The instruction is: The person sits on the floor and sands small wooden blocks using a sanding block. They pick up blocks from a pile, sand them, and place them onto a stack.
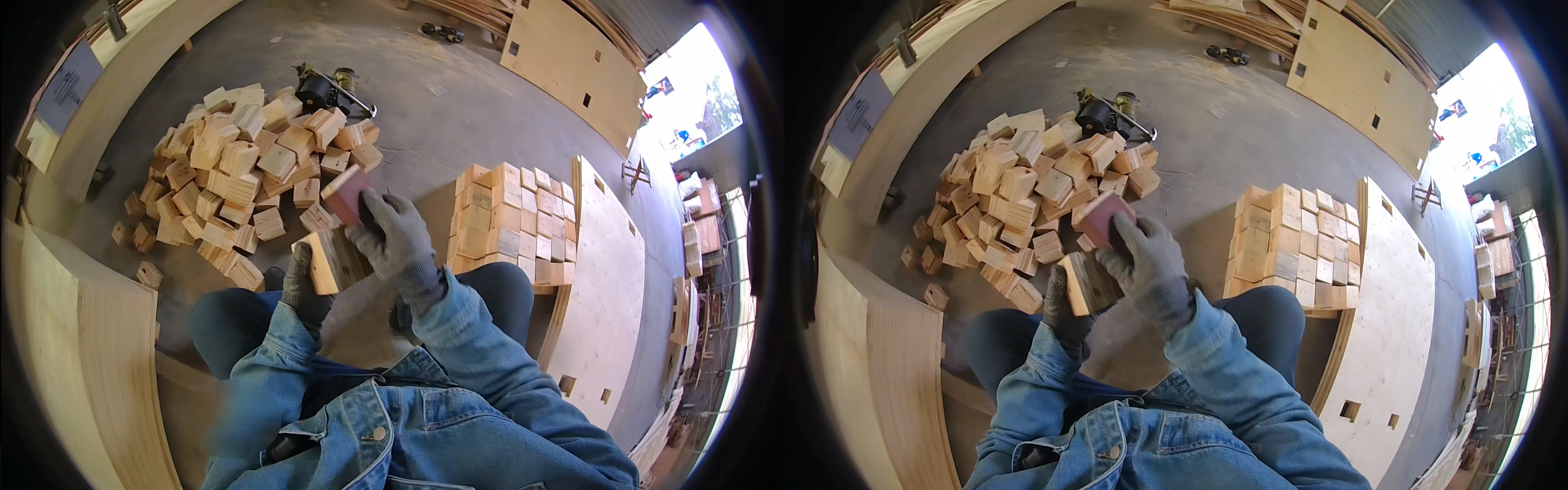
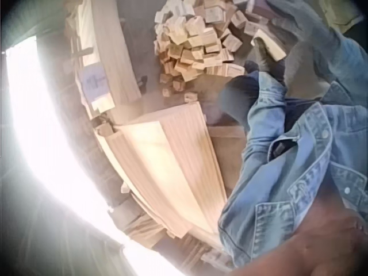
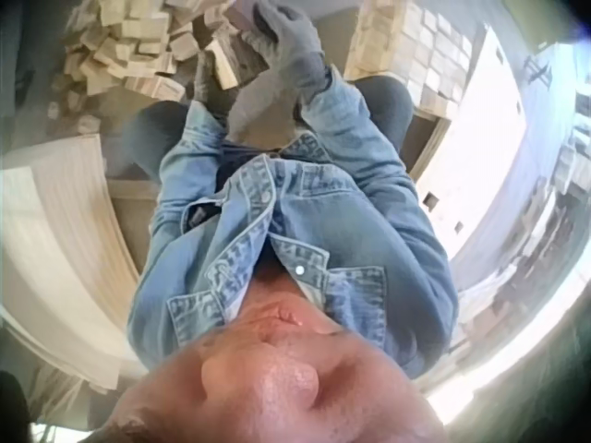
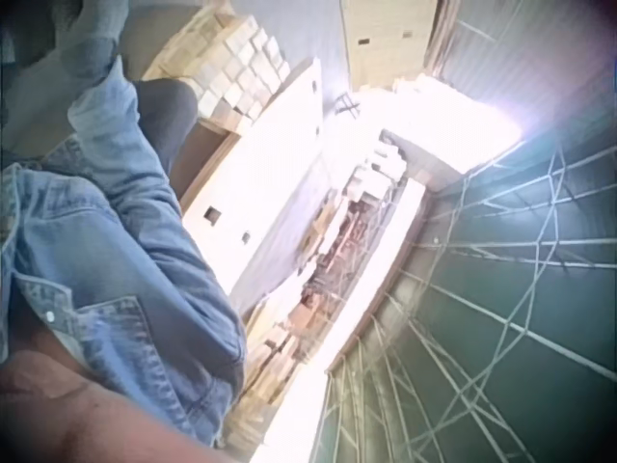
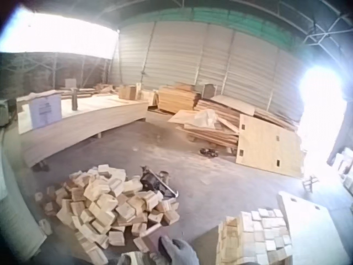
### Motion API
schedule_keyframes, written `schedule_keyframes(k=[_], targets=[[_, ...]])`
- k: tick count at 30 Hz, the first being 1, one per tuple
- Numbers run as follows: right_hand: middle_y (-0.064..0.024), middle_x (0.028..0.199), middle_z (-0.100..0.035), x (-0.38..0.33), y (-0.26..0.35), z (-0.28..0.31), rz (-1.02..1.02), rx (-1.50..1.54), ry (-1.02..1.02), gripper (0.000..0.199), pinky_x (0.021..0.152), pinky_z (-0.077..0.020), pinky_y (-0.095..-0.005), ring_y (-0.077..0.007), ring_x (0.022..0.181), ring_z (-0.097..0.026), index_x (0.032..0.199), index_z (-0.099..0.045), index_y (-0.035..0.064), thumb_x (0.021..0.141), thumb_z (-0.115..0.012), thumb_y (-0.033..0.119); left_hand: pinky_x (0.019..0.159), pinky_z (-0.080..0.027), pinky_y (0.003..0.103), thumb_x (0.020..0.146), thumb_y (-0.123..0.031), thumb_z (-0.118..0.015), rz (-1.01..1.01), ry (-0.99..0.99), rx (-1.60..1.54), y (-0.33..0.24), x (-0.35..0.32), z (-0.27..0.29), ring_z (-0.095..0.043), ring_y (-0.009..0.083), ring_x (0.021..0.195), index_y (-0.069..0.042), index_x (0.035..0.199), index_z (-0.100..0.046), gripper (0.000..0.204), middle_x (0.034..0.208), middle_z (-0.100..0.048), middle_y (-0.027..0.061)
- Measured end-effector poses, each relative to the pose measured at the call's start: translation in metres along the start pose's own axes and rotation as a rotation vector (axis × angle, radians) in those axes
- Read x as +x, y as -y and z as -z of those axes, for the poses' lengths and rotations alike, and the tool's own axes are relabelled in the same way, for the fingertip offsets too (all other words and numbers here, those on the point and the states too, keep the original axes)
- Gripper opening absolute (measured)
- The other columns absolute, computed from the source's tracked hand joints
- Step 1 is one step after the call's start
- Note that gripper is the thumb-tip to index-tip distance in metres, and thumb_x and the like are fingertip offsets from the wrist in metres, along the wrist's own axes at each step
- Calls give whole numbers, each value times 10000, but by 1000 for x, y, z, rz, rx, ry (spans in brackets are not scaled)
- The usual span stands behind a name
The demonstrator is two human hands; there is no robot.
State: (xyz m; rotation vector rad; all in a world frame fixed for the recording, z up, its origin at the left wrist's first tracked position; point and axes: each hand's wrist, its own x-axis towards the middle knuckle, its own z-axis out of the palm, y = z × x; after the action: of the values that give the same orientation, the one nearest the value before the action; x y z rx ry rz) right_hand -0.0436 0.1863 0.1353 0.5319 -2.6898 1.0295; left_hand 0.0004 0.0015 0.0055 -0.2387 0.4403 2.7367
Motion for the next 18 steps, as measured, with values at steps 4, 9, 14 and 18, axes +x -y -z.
schedule_keyframes(k=[4, 9, 14, 18], targets=[[-279, 1253, -601, -56, 19, 1, 211, 50, 0, 590, 953, -511, -513, -478, 1128, -603, 1372, -572, 32, 884, -774, 295, 1086, -500, 480, 982, -574, -595, -147, 42, 168, -10, 2, -15, -603, 301, 1264, -60, 1450, -499, 702, 1373, -615, 142], [-263, 1221, -621, -34, 24, -2, 192, 83, 34, 545, 957, -512, -492, -459, 1087, -631, 1320, -621, 38, 861, -802, 269, 1076, -512, 483, 984, -609, -569, -18, -144, -52, -4, 5, 9, -614, 311, 1254, -65, 1479, -469, 742, 1394, -607, 154], [-286, 1218, -633, 16, -1, -16, -9, 146, -30, 576, 948, -524, -445, -441, 1113, -631, 1334, -610, 5, 872, -804, 288, 1056, -531, 480, 968, -564, -630, 53, -27, 107, 1, -1, -1, -643, 309, 1213, -71, 1463, -488, 713, 1371, -623, 145], [-269, 1200, -630, -44, 15, -4, 153, 71, 2, 591, 909, -530, -471, -437, 1067, -638, 1358, -594, 30, 863, -803, 276, 1075, -519, 482, 991, -543, -596, -14, -72, 33, 1, 4, 9, -616, 328, 1247, -41, 1459, -484, 695, 1386, -606, 172]])
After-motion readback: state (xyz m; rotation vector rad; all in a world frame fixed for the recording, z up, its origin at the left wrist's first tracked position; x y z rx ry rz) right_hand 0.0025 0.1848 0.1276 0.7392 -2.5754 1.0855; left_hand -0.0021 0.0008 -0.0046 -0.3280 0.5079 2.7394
